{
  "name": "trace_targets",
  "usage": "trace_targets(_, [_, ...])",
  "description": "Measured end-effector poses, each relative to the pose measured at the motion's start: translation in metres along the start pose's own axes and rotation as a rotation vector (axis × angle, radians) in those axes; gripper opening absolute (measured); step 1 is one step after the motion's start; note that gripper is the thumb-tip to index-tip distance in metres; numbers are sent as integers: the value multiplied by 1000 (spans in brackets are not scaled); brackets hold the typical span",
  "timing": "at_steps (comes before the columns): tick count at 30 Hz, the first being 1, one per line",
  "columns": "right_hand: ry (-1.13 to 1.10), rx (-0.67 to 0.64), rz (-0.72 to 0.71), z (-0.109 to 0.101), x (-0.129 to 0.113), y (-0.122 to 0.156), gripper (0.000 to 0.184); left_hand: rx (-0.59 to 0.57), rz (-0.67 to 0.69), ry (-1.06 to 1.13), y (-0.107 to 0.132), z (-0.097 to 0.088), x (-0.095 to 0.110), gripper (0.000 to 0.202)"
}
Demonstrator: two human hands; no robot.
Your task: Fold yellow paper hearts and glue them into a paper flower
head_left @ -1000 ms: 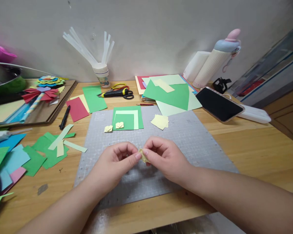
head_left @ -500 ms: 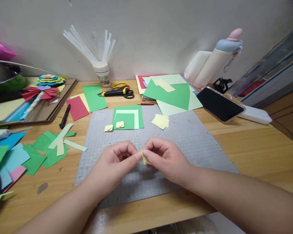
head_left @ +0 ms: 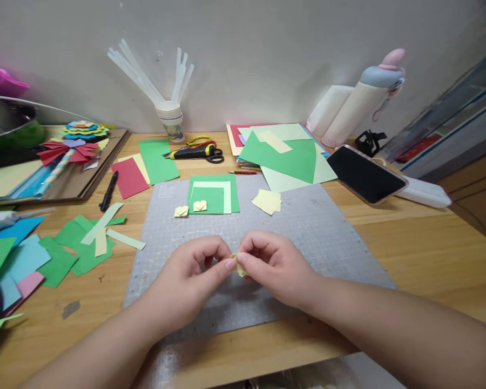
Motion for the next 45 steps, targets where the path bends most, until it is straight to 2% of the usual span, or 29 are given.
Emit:
trace_targets(7, [-16,-30,17,-1,-1,-1,15,-36,-41,-58,3,-3,1,29])
trace_targets(11, [-77,-87,98,1,1,-1,13,-25,13,-92,3,-4,6,24])
trace_targets(16, [-83,-109,109,0,1,-1,11,-79,39,-25,3,-4,4,23])
trace_targets(22, [-150,-117,147,-1,0,-1,10,-34,28,-15,3,-2,3,23])
trace_targets(31, [-190,-105,165,1,-1,-2,11,-24,90,-35,1,-1,5,25])
trace_targets(37, [-226,-38,142,-2,-3,-6,15,-8,44,59,-1,-2,5,32])
trace_targets(40, [-211,6,123,-4,-3,-6,17,-24,15,90,-2,-1,4,28])
trace_targets(45, [-197,1,106,-3,-1,-6,16,-50,-2,68,-2,3,3,27])
Point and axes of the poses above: each hand's wrist, its own y-axis away from the middle knuckle, its own z-axis out of the palm, x = y × z, the point moved 2 cm from there along -y, towards the middle knuckle, and after that the axes turned 11 degrees about -y, right-handed, at the moved point
